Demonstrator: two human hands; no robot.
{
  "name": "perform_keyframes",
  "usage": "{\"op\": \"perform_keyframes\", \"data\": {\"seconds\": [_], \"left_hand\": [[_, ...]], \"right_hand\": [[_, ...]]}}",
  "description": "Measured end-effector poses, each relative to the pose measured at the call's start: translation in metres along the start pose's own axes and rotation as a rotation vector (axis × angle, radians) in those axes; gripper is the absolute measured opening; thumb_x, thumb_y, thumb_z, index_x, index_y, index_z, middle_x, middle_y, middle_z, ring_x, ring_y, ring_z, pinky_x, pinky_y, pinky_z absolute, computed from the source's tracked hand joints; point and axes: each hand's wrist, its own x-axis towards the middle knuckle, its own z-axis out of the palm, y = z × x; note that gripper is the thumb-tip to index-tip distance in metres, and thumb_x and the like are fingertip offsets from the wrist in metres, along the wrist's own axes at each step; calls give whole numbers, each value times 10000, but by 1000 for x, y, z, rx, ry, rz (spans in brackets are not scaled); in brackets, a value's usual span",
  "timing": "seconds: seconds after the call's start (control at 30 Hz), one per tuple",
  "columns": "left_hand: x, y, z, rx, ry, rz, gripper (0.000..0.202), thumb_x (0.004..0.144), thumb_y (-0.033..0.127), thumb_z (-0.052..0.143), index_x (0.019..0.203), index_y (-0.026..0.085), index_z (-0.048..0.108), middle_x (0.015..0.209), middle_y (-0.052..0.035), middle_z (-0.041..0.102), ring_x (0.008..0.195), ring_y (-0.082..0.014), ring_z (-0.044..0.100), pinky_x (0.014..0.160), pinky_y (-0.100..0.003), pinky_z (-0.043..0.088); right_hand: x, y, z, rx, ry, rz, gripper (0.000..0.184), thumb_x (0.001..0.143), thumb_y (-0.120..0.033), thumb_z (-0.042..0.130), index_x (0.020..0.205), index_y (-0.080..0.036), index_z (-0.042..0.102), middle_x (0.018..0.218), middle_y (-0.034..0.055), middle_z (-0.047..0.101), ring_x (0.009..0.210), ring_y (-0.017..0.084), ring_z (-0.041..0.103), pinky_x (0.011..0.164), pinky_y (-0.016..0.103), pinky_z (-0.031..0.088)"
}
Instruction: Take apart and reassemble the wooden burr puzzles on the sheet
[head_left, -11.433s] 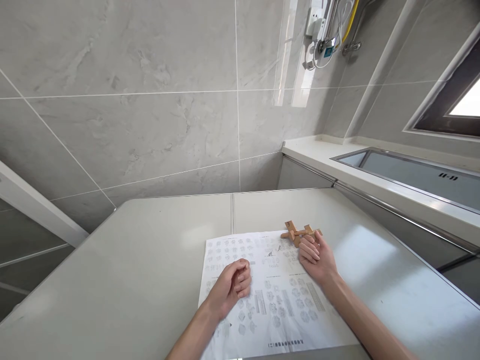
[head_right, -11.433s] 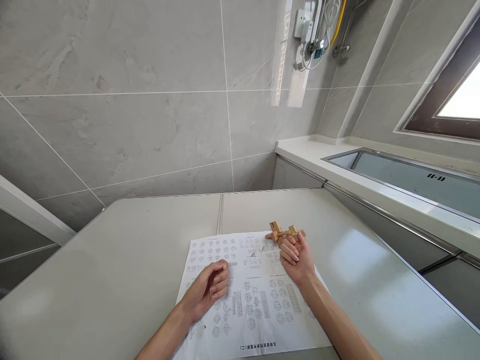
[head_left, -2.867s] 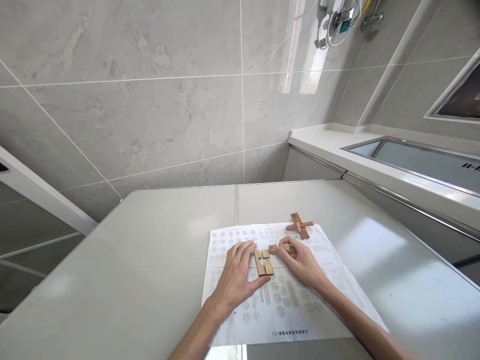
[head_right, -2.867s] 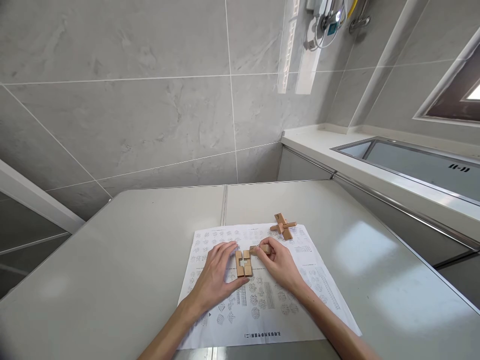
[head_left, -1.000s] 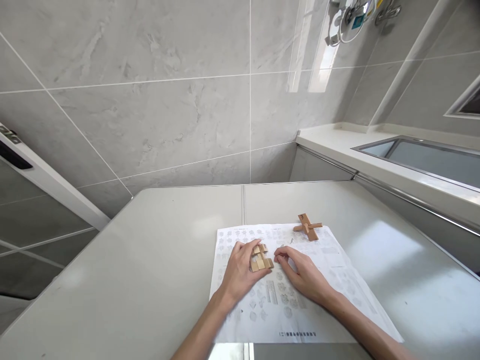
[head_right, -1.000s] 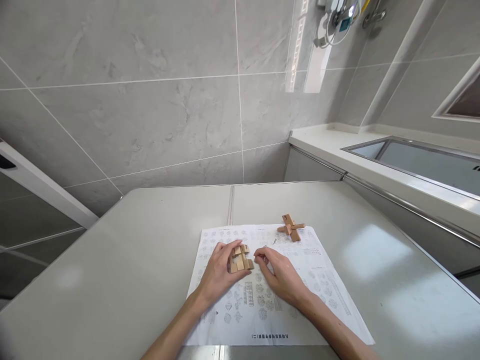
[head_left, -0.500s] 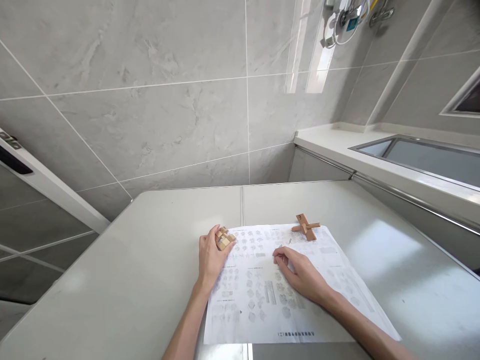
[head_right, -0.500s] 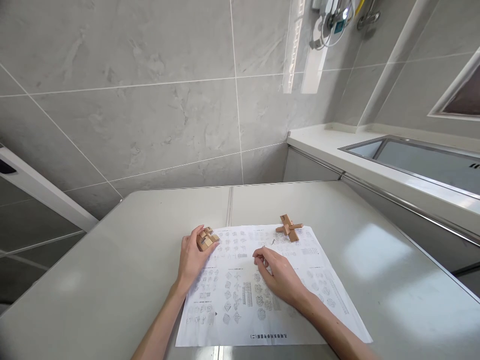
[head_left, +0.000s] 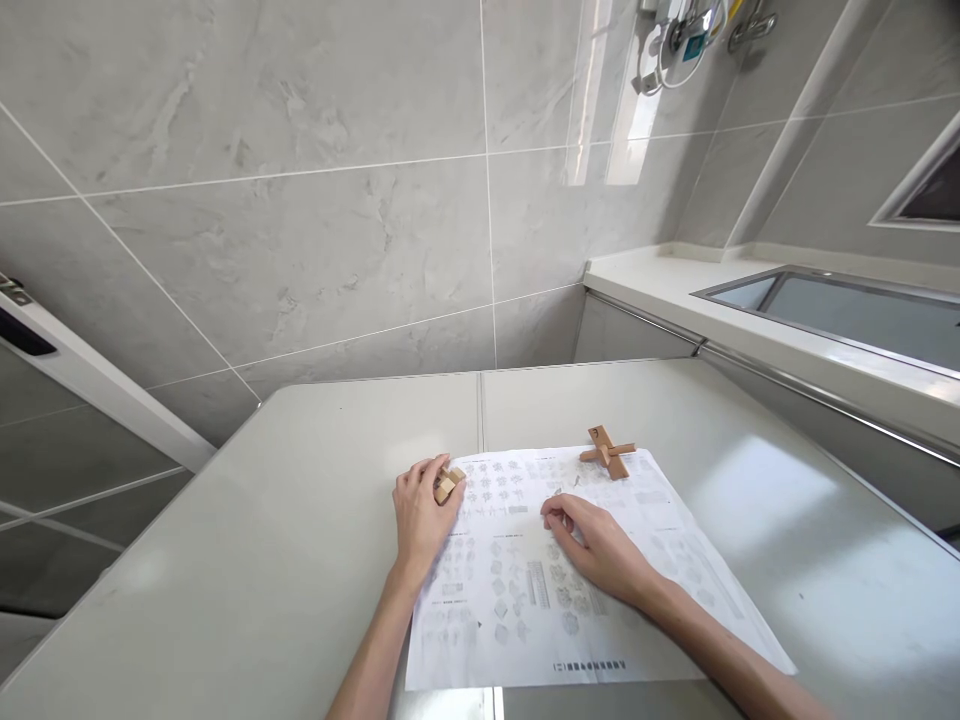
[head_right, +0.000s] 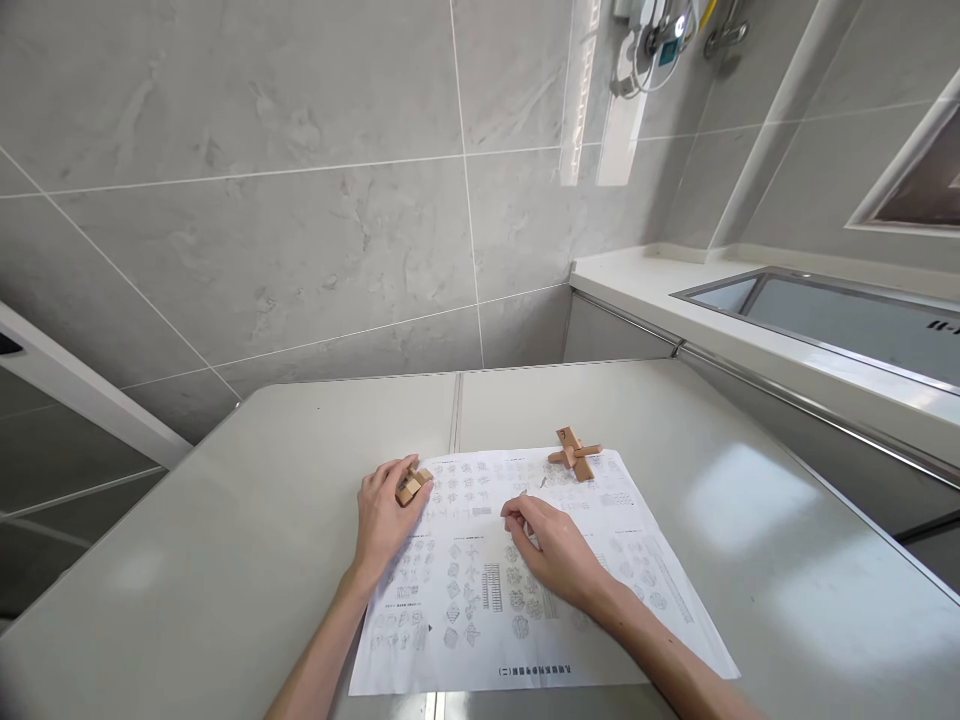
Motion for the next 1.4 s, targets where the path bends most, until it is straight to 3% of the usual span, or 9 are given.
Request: {"op": "perform_keyframes", "data": {"seconds": [0.47,0.63,0.8,0.97,1.2,1.33,1.4], "left_hand": [[-2,1,-1,-14,3,-39,293,901,387,720,1173,293,669,1270,-57,728,1206,-342,604,1066,-545,434],[-2,1,-1,-30,22,-36,393,867,367,757,1222,279,613,1291,-72,703,1236,-349,595,1084,-546,441],[-6,5,0,-28,69,66,497,890,377,743,1337,291,543,1407,-96,624,1329,-367,537,1124,-563,437],[-15,22,0,-7,107,230,360,979,341,662,1324,301,570,1440,-98,596,1417,-358,475,1174,-582,404],[-27,43,-2,-95,-35,396,135,1040,267,555,1126,297,654,1206,-58,682,1233,-288,601,1126,-527,472],[-30,49,0,-128,-129,449,144,1037,212,539,1064,277,665,1122,-51,695,1138,-268,624,1025,-473,518],[-32,51,1,-143,-156,462,143,1035,192,541,1054,266,661,1117,-52,693,1119,-263,623,992,-461,527]], "right_hand": [[0,-1,0,18,2,18,195,1078,-340,435,1038,-275,614,952,56,725,798,249,658,647,363,523],[1,3,0,58,21,40,208,1070,-366,466,1038,-268,646,929,58,734,791,248,667,617,350,519],[6,7,-1,202,63,82,215,1067,-383,476,1053,-251,644,936,56,750,840,239,697,689,352,549],[11,10,-3,388,170,136,301,1061,-515,514,1040,-231,612,857,42,727,748,212,678,745,367,565],[17,11,-11,584,335,233,488,1035,-572,537,1371,-222,480,825,8,699,586,178,610,595,320,513],[19,17,-14,672,393,285,703,995,-581,602,1560,-266,328,1007,48,730,598,176,628,560,311,514],[19,19,-15,728,403,305,735,975,-580,640,1578,-303,323,1122,68,719,620,168,640,556,306,517]]}}
